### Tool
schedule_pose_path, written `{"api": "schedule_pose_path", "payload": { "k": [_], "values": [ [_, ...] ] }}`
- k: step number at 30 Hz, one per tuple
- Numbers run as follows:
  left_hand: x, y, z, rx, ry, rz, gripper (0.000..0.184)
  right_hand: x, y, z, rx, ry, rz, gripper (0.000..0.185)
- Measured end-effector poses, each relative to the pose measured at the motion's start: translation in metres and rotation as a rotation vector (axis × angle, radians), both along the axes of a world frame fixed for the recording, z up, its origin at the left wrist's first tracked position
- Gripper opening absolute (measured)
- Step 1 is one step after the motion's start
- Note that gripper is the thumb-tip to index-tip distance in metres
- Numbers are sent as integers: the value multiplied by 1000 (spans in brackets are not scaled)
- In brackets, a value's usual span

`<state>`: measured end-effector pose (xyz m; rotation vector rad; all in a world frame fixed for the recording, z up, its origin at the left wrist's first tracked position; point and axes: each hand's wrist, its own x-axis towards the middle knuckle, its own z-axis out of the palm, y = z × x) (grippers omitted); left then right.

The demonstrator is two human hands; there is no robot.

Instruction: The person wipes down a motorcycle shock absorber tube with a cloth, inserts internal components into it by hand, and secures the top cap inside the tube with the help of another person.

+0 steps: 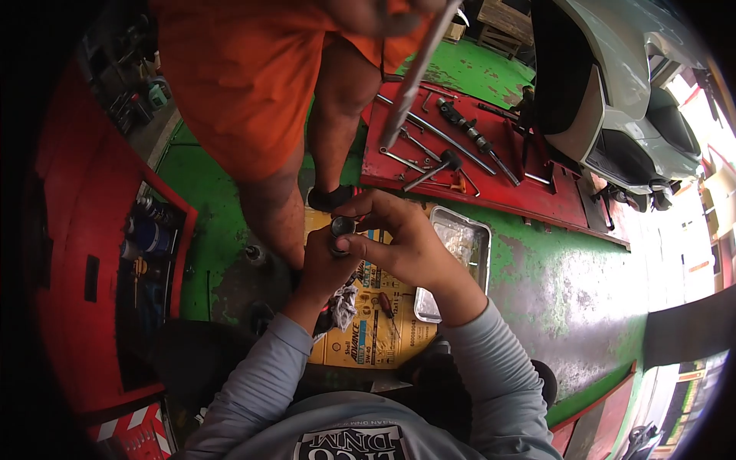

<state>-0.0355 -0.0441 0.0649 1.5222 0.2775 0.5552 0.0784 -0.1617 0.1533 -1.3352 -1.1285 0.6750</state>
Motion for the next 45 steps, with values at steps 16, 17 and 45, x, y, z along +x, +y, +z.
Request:
{"api": "schedule_pose_path", "payload": {
  "k": [16,17,45],
  "values": [
    [4,16,-14,7,-62,-142,41,-9,-9,1,-29,184,3,32],
    [5,16,-18,4,-51,-143,40,-9,-9,2,-39,183,7,31],
    [8,27,-45,-105,-54,-280,49,-22,-7,-7,10,173,-52,26]
  ]
}}
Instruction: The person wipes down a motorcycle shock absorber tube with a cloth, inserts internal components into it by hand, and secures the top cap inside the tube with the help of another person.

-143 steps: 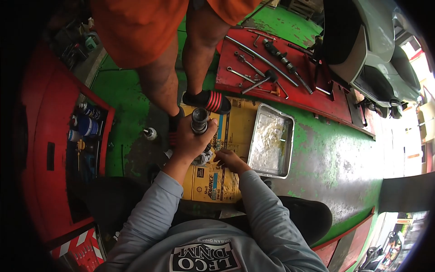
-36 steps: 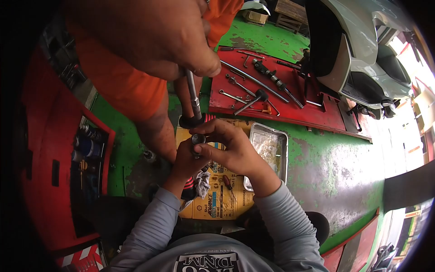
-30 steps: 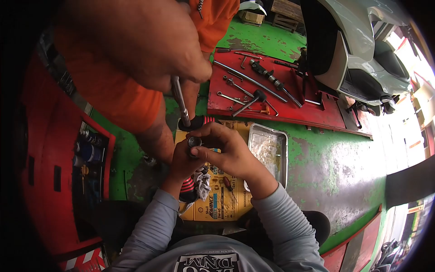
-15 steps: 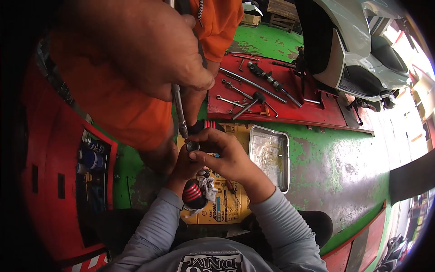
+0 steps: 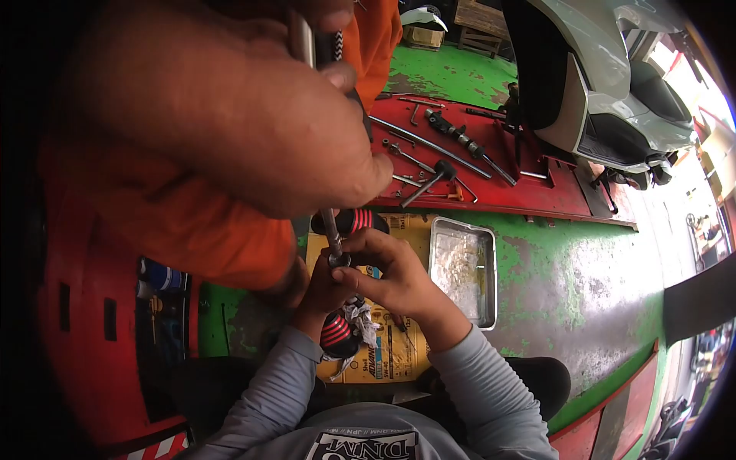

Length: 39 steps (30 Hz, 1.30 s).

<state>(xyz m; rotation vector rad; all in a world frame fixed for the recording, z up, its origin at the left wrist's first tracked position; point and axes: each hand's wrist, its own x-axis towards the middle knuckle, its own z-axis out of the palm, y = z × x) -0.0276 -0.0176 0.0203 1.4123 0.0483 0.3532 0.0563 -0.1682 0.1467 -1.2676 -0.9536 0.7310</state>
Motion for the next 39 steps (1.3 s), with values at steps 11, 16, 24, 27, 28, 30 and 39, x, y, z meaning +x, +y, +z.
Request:
{"api": "schedule_pose_path", "payload": {
  "k": [11,16,24,27,28,30,39],
  "values": [
    [-5,-6,8,76,19,39,55,-4,-1,1,29,20,12,23],
    [-6,-7,5,90,32,61,54,-6,-2,0,17,21,-6,23],
    [-4,-11,8,57,-62,93,41,-8,-2,5,-32,-94,-21,29],
    [-6,-9,4,78,-58,84,36,-9,-1,0,2,-118,-31,30],
    [-7,-9,4,80,-55,78,35,-9,-1,-1,2,-111,-24,30],
    [-9,-7,7,85,-50,68,34,-10,-1,-1,-6,-100,-14,30],
    [-12,-9,11,100,53,97,35,-12,-1,-1,-53,-115,-24,34]
  ]
}}
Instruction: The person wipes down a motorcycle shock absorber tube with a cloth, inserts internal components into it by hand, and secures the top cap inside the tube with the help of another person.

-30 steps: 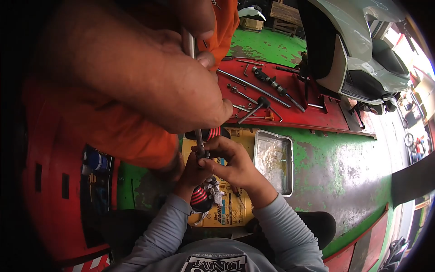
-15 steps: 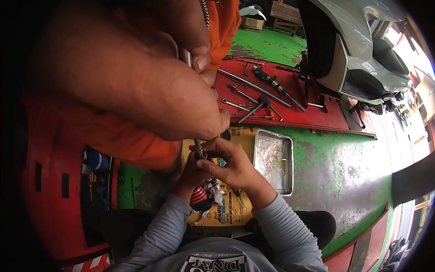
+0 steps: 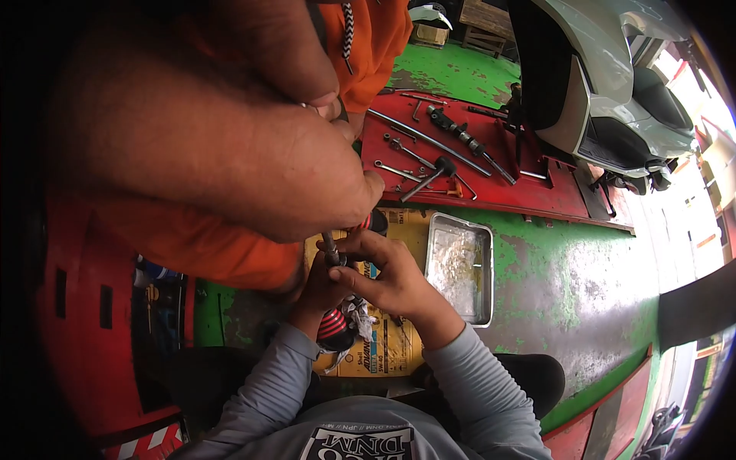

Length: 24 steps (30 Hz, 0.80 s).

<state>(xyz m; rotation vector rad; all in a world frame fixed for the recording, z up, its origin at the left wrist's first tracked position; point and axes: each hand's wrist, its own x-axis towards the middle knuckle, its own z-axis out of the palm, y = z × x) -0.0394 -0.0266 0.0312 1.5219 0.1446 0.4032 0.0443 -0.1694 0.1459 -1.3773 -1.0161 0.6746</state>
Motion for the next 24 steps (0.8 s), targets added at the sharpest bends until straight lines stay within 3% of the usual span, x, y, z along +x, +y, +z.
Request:
{"api": "schedule_pose_path", "payload": {
  "k": [11,14,17,24],
  "values": [
    [0,0,-2,56,9,17,43,-1,2,-8,35,-61,-27,28],
    [1,2,-7,47,-40,17,41,2,-3,-5,-86,-49,48,40],
    [0,-2,-5,96,-31,68,37,-3,5,-9,62,-122,-42,30],
    [3,0,-26,219,-23,137,35,-2,6,-16,64,-148,-42,31]
  ]
}}
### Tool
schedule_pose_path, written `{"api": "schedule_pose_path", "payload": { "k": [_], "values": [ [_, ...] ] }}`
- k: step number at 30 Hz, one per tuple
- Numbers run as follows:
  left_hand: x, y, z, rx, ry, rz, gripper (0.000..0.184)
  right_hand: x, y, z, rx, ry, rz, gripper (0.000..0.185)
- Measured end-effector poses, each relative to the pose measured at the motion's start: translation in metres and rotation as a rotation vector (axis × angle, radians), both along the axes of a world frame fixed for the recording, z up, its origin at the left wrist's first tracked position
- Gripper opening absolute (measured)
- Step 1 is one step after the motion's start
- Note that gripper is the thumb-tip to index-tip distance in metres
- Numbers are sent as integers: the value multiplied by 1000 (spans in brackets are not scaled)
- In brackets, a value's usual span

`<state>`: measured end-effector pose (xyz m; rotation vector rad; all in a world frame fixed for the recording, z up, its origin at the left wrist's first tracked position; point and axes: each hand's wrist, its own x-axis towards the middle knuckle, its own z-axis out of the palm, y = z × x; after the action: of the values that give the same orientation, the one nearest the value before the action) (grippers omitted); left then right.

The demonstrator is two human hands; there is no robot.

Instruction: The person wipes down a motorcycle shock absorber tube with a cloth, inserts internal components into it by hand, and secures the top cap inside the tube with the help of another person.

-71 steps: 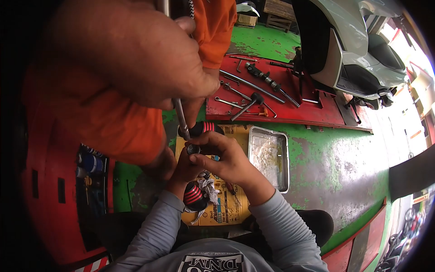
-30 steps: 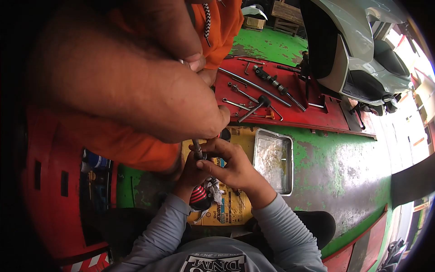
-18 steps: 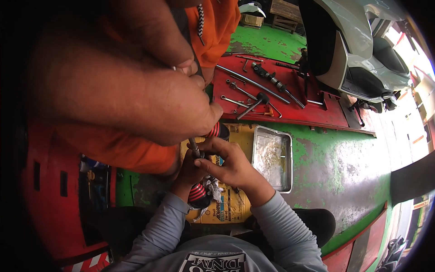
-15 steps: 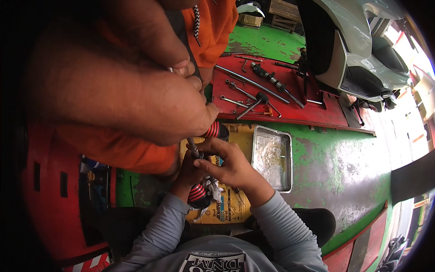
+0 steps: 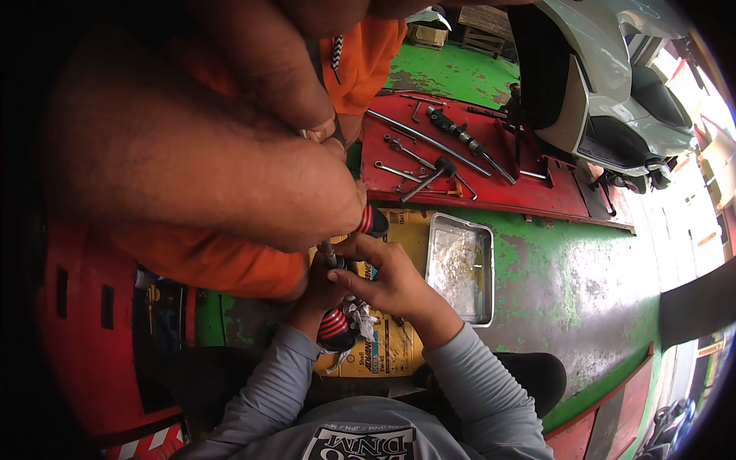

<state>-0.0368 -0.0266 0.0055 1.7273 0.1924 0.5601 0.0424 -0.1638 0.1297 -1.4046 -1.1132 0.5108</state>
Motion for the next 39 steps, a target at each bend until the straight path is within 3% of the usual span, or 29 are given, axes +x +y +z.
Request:
{"api": "schedule_pose_path", "payload": {
  "k": [4,8,20,22,26,28,32,34,35,37,39],
  "values": [
    [-2,1,-6,-23,96,-56,55,0,-2,-2,-7,-13,-10,32],
    [-2,2,-5,-75,62,-130,59,-4,-7,12,-114,48,-32,32],
    [0,6,-5,52,44,-131,52,-3,-8,18,-223,22,-41,33],
    [0,5,-6,5,19,-158,48,-4,-9,19,-229,10,-46,33],
    [-1,11,-29,-368,69,-170,43,-4,-8,19,-199,-64,-59,32],
    [-2,13,-28,-323,89,-164,42,-2,-5,8,-88,-154,-65,32],
    [-6,9,-15,97,7,-137,43,0,-3,4,-53,-220,-57,31],
    [-5,11,-22,-89,-7,-145,44,0,-2,4,-36,-229,-57,31],
    [-3,14,-35,-356,-21,-181,44,-1,-2,4,-28,-234,-56,32],
    [-1,14,-34,-624,-122,-264,45,-3,-4,12,-117,-162,-50,32],
    [0,8,-28,-582,-217,-329,45,-5,-6,19,-183,-91,-44,32]
  ]
}}
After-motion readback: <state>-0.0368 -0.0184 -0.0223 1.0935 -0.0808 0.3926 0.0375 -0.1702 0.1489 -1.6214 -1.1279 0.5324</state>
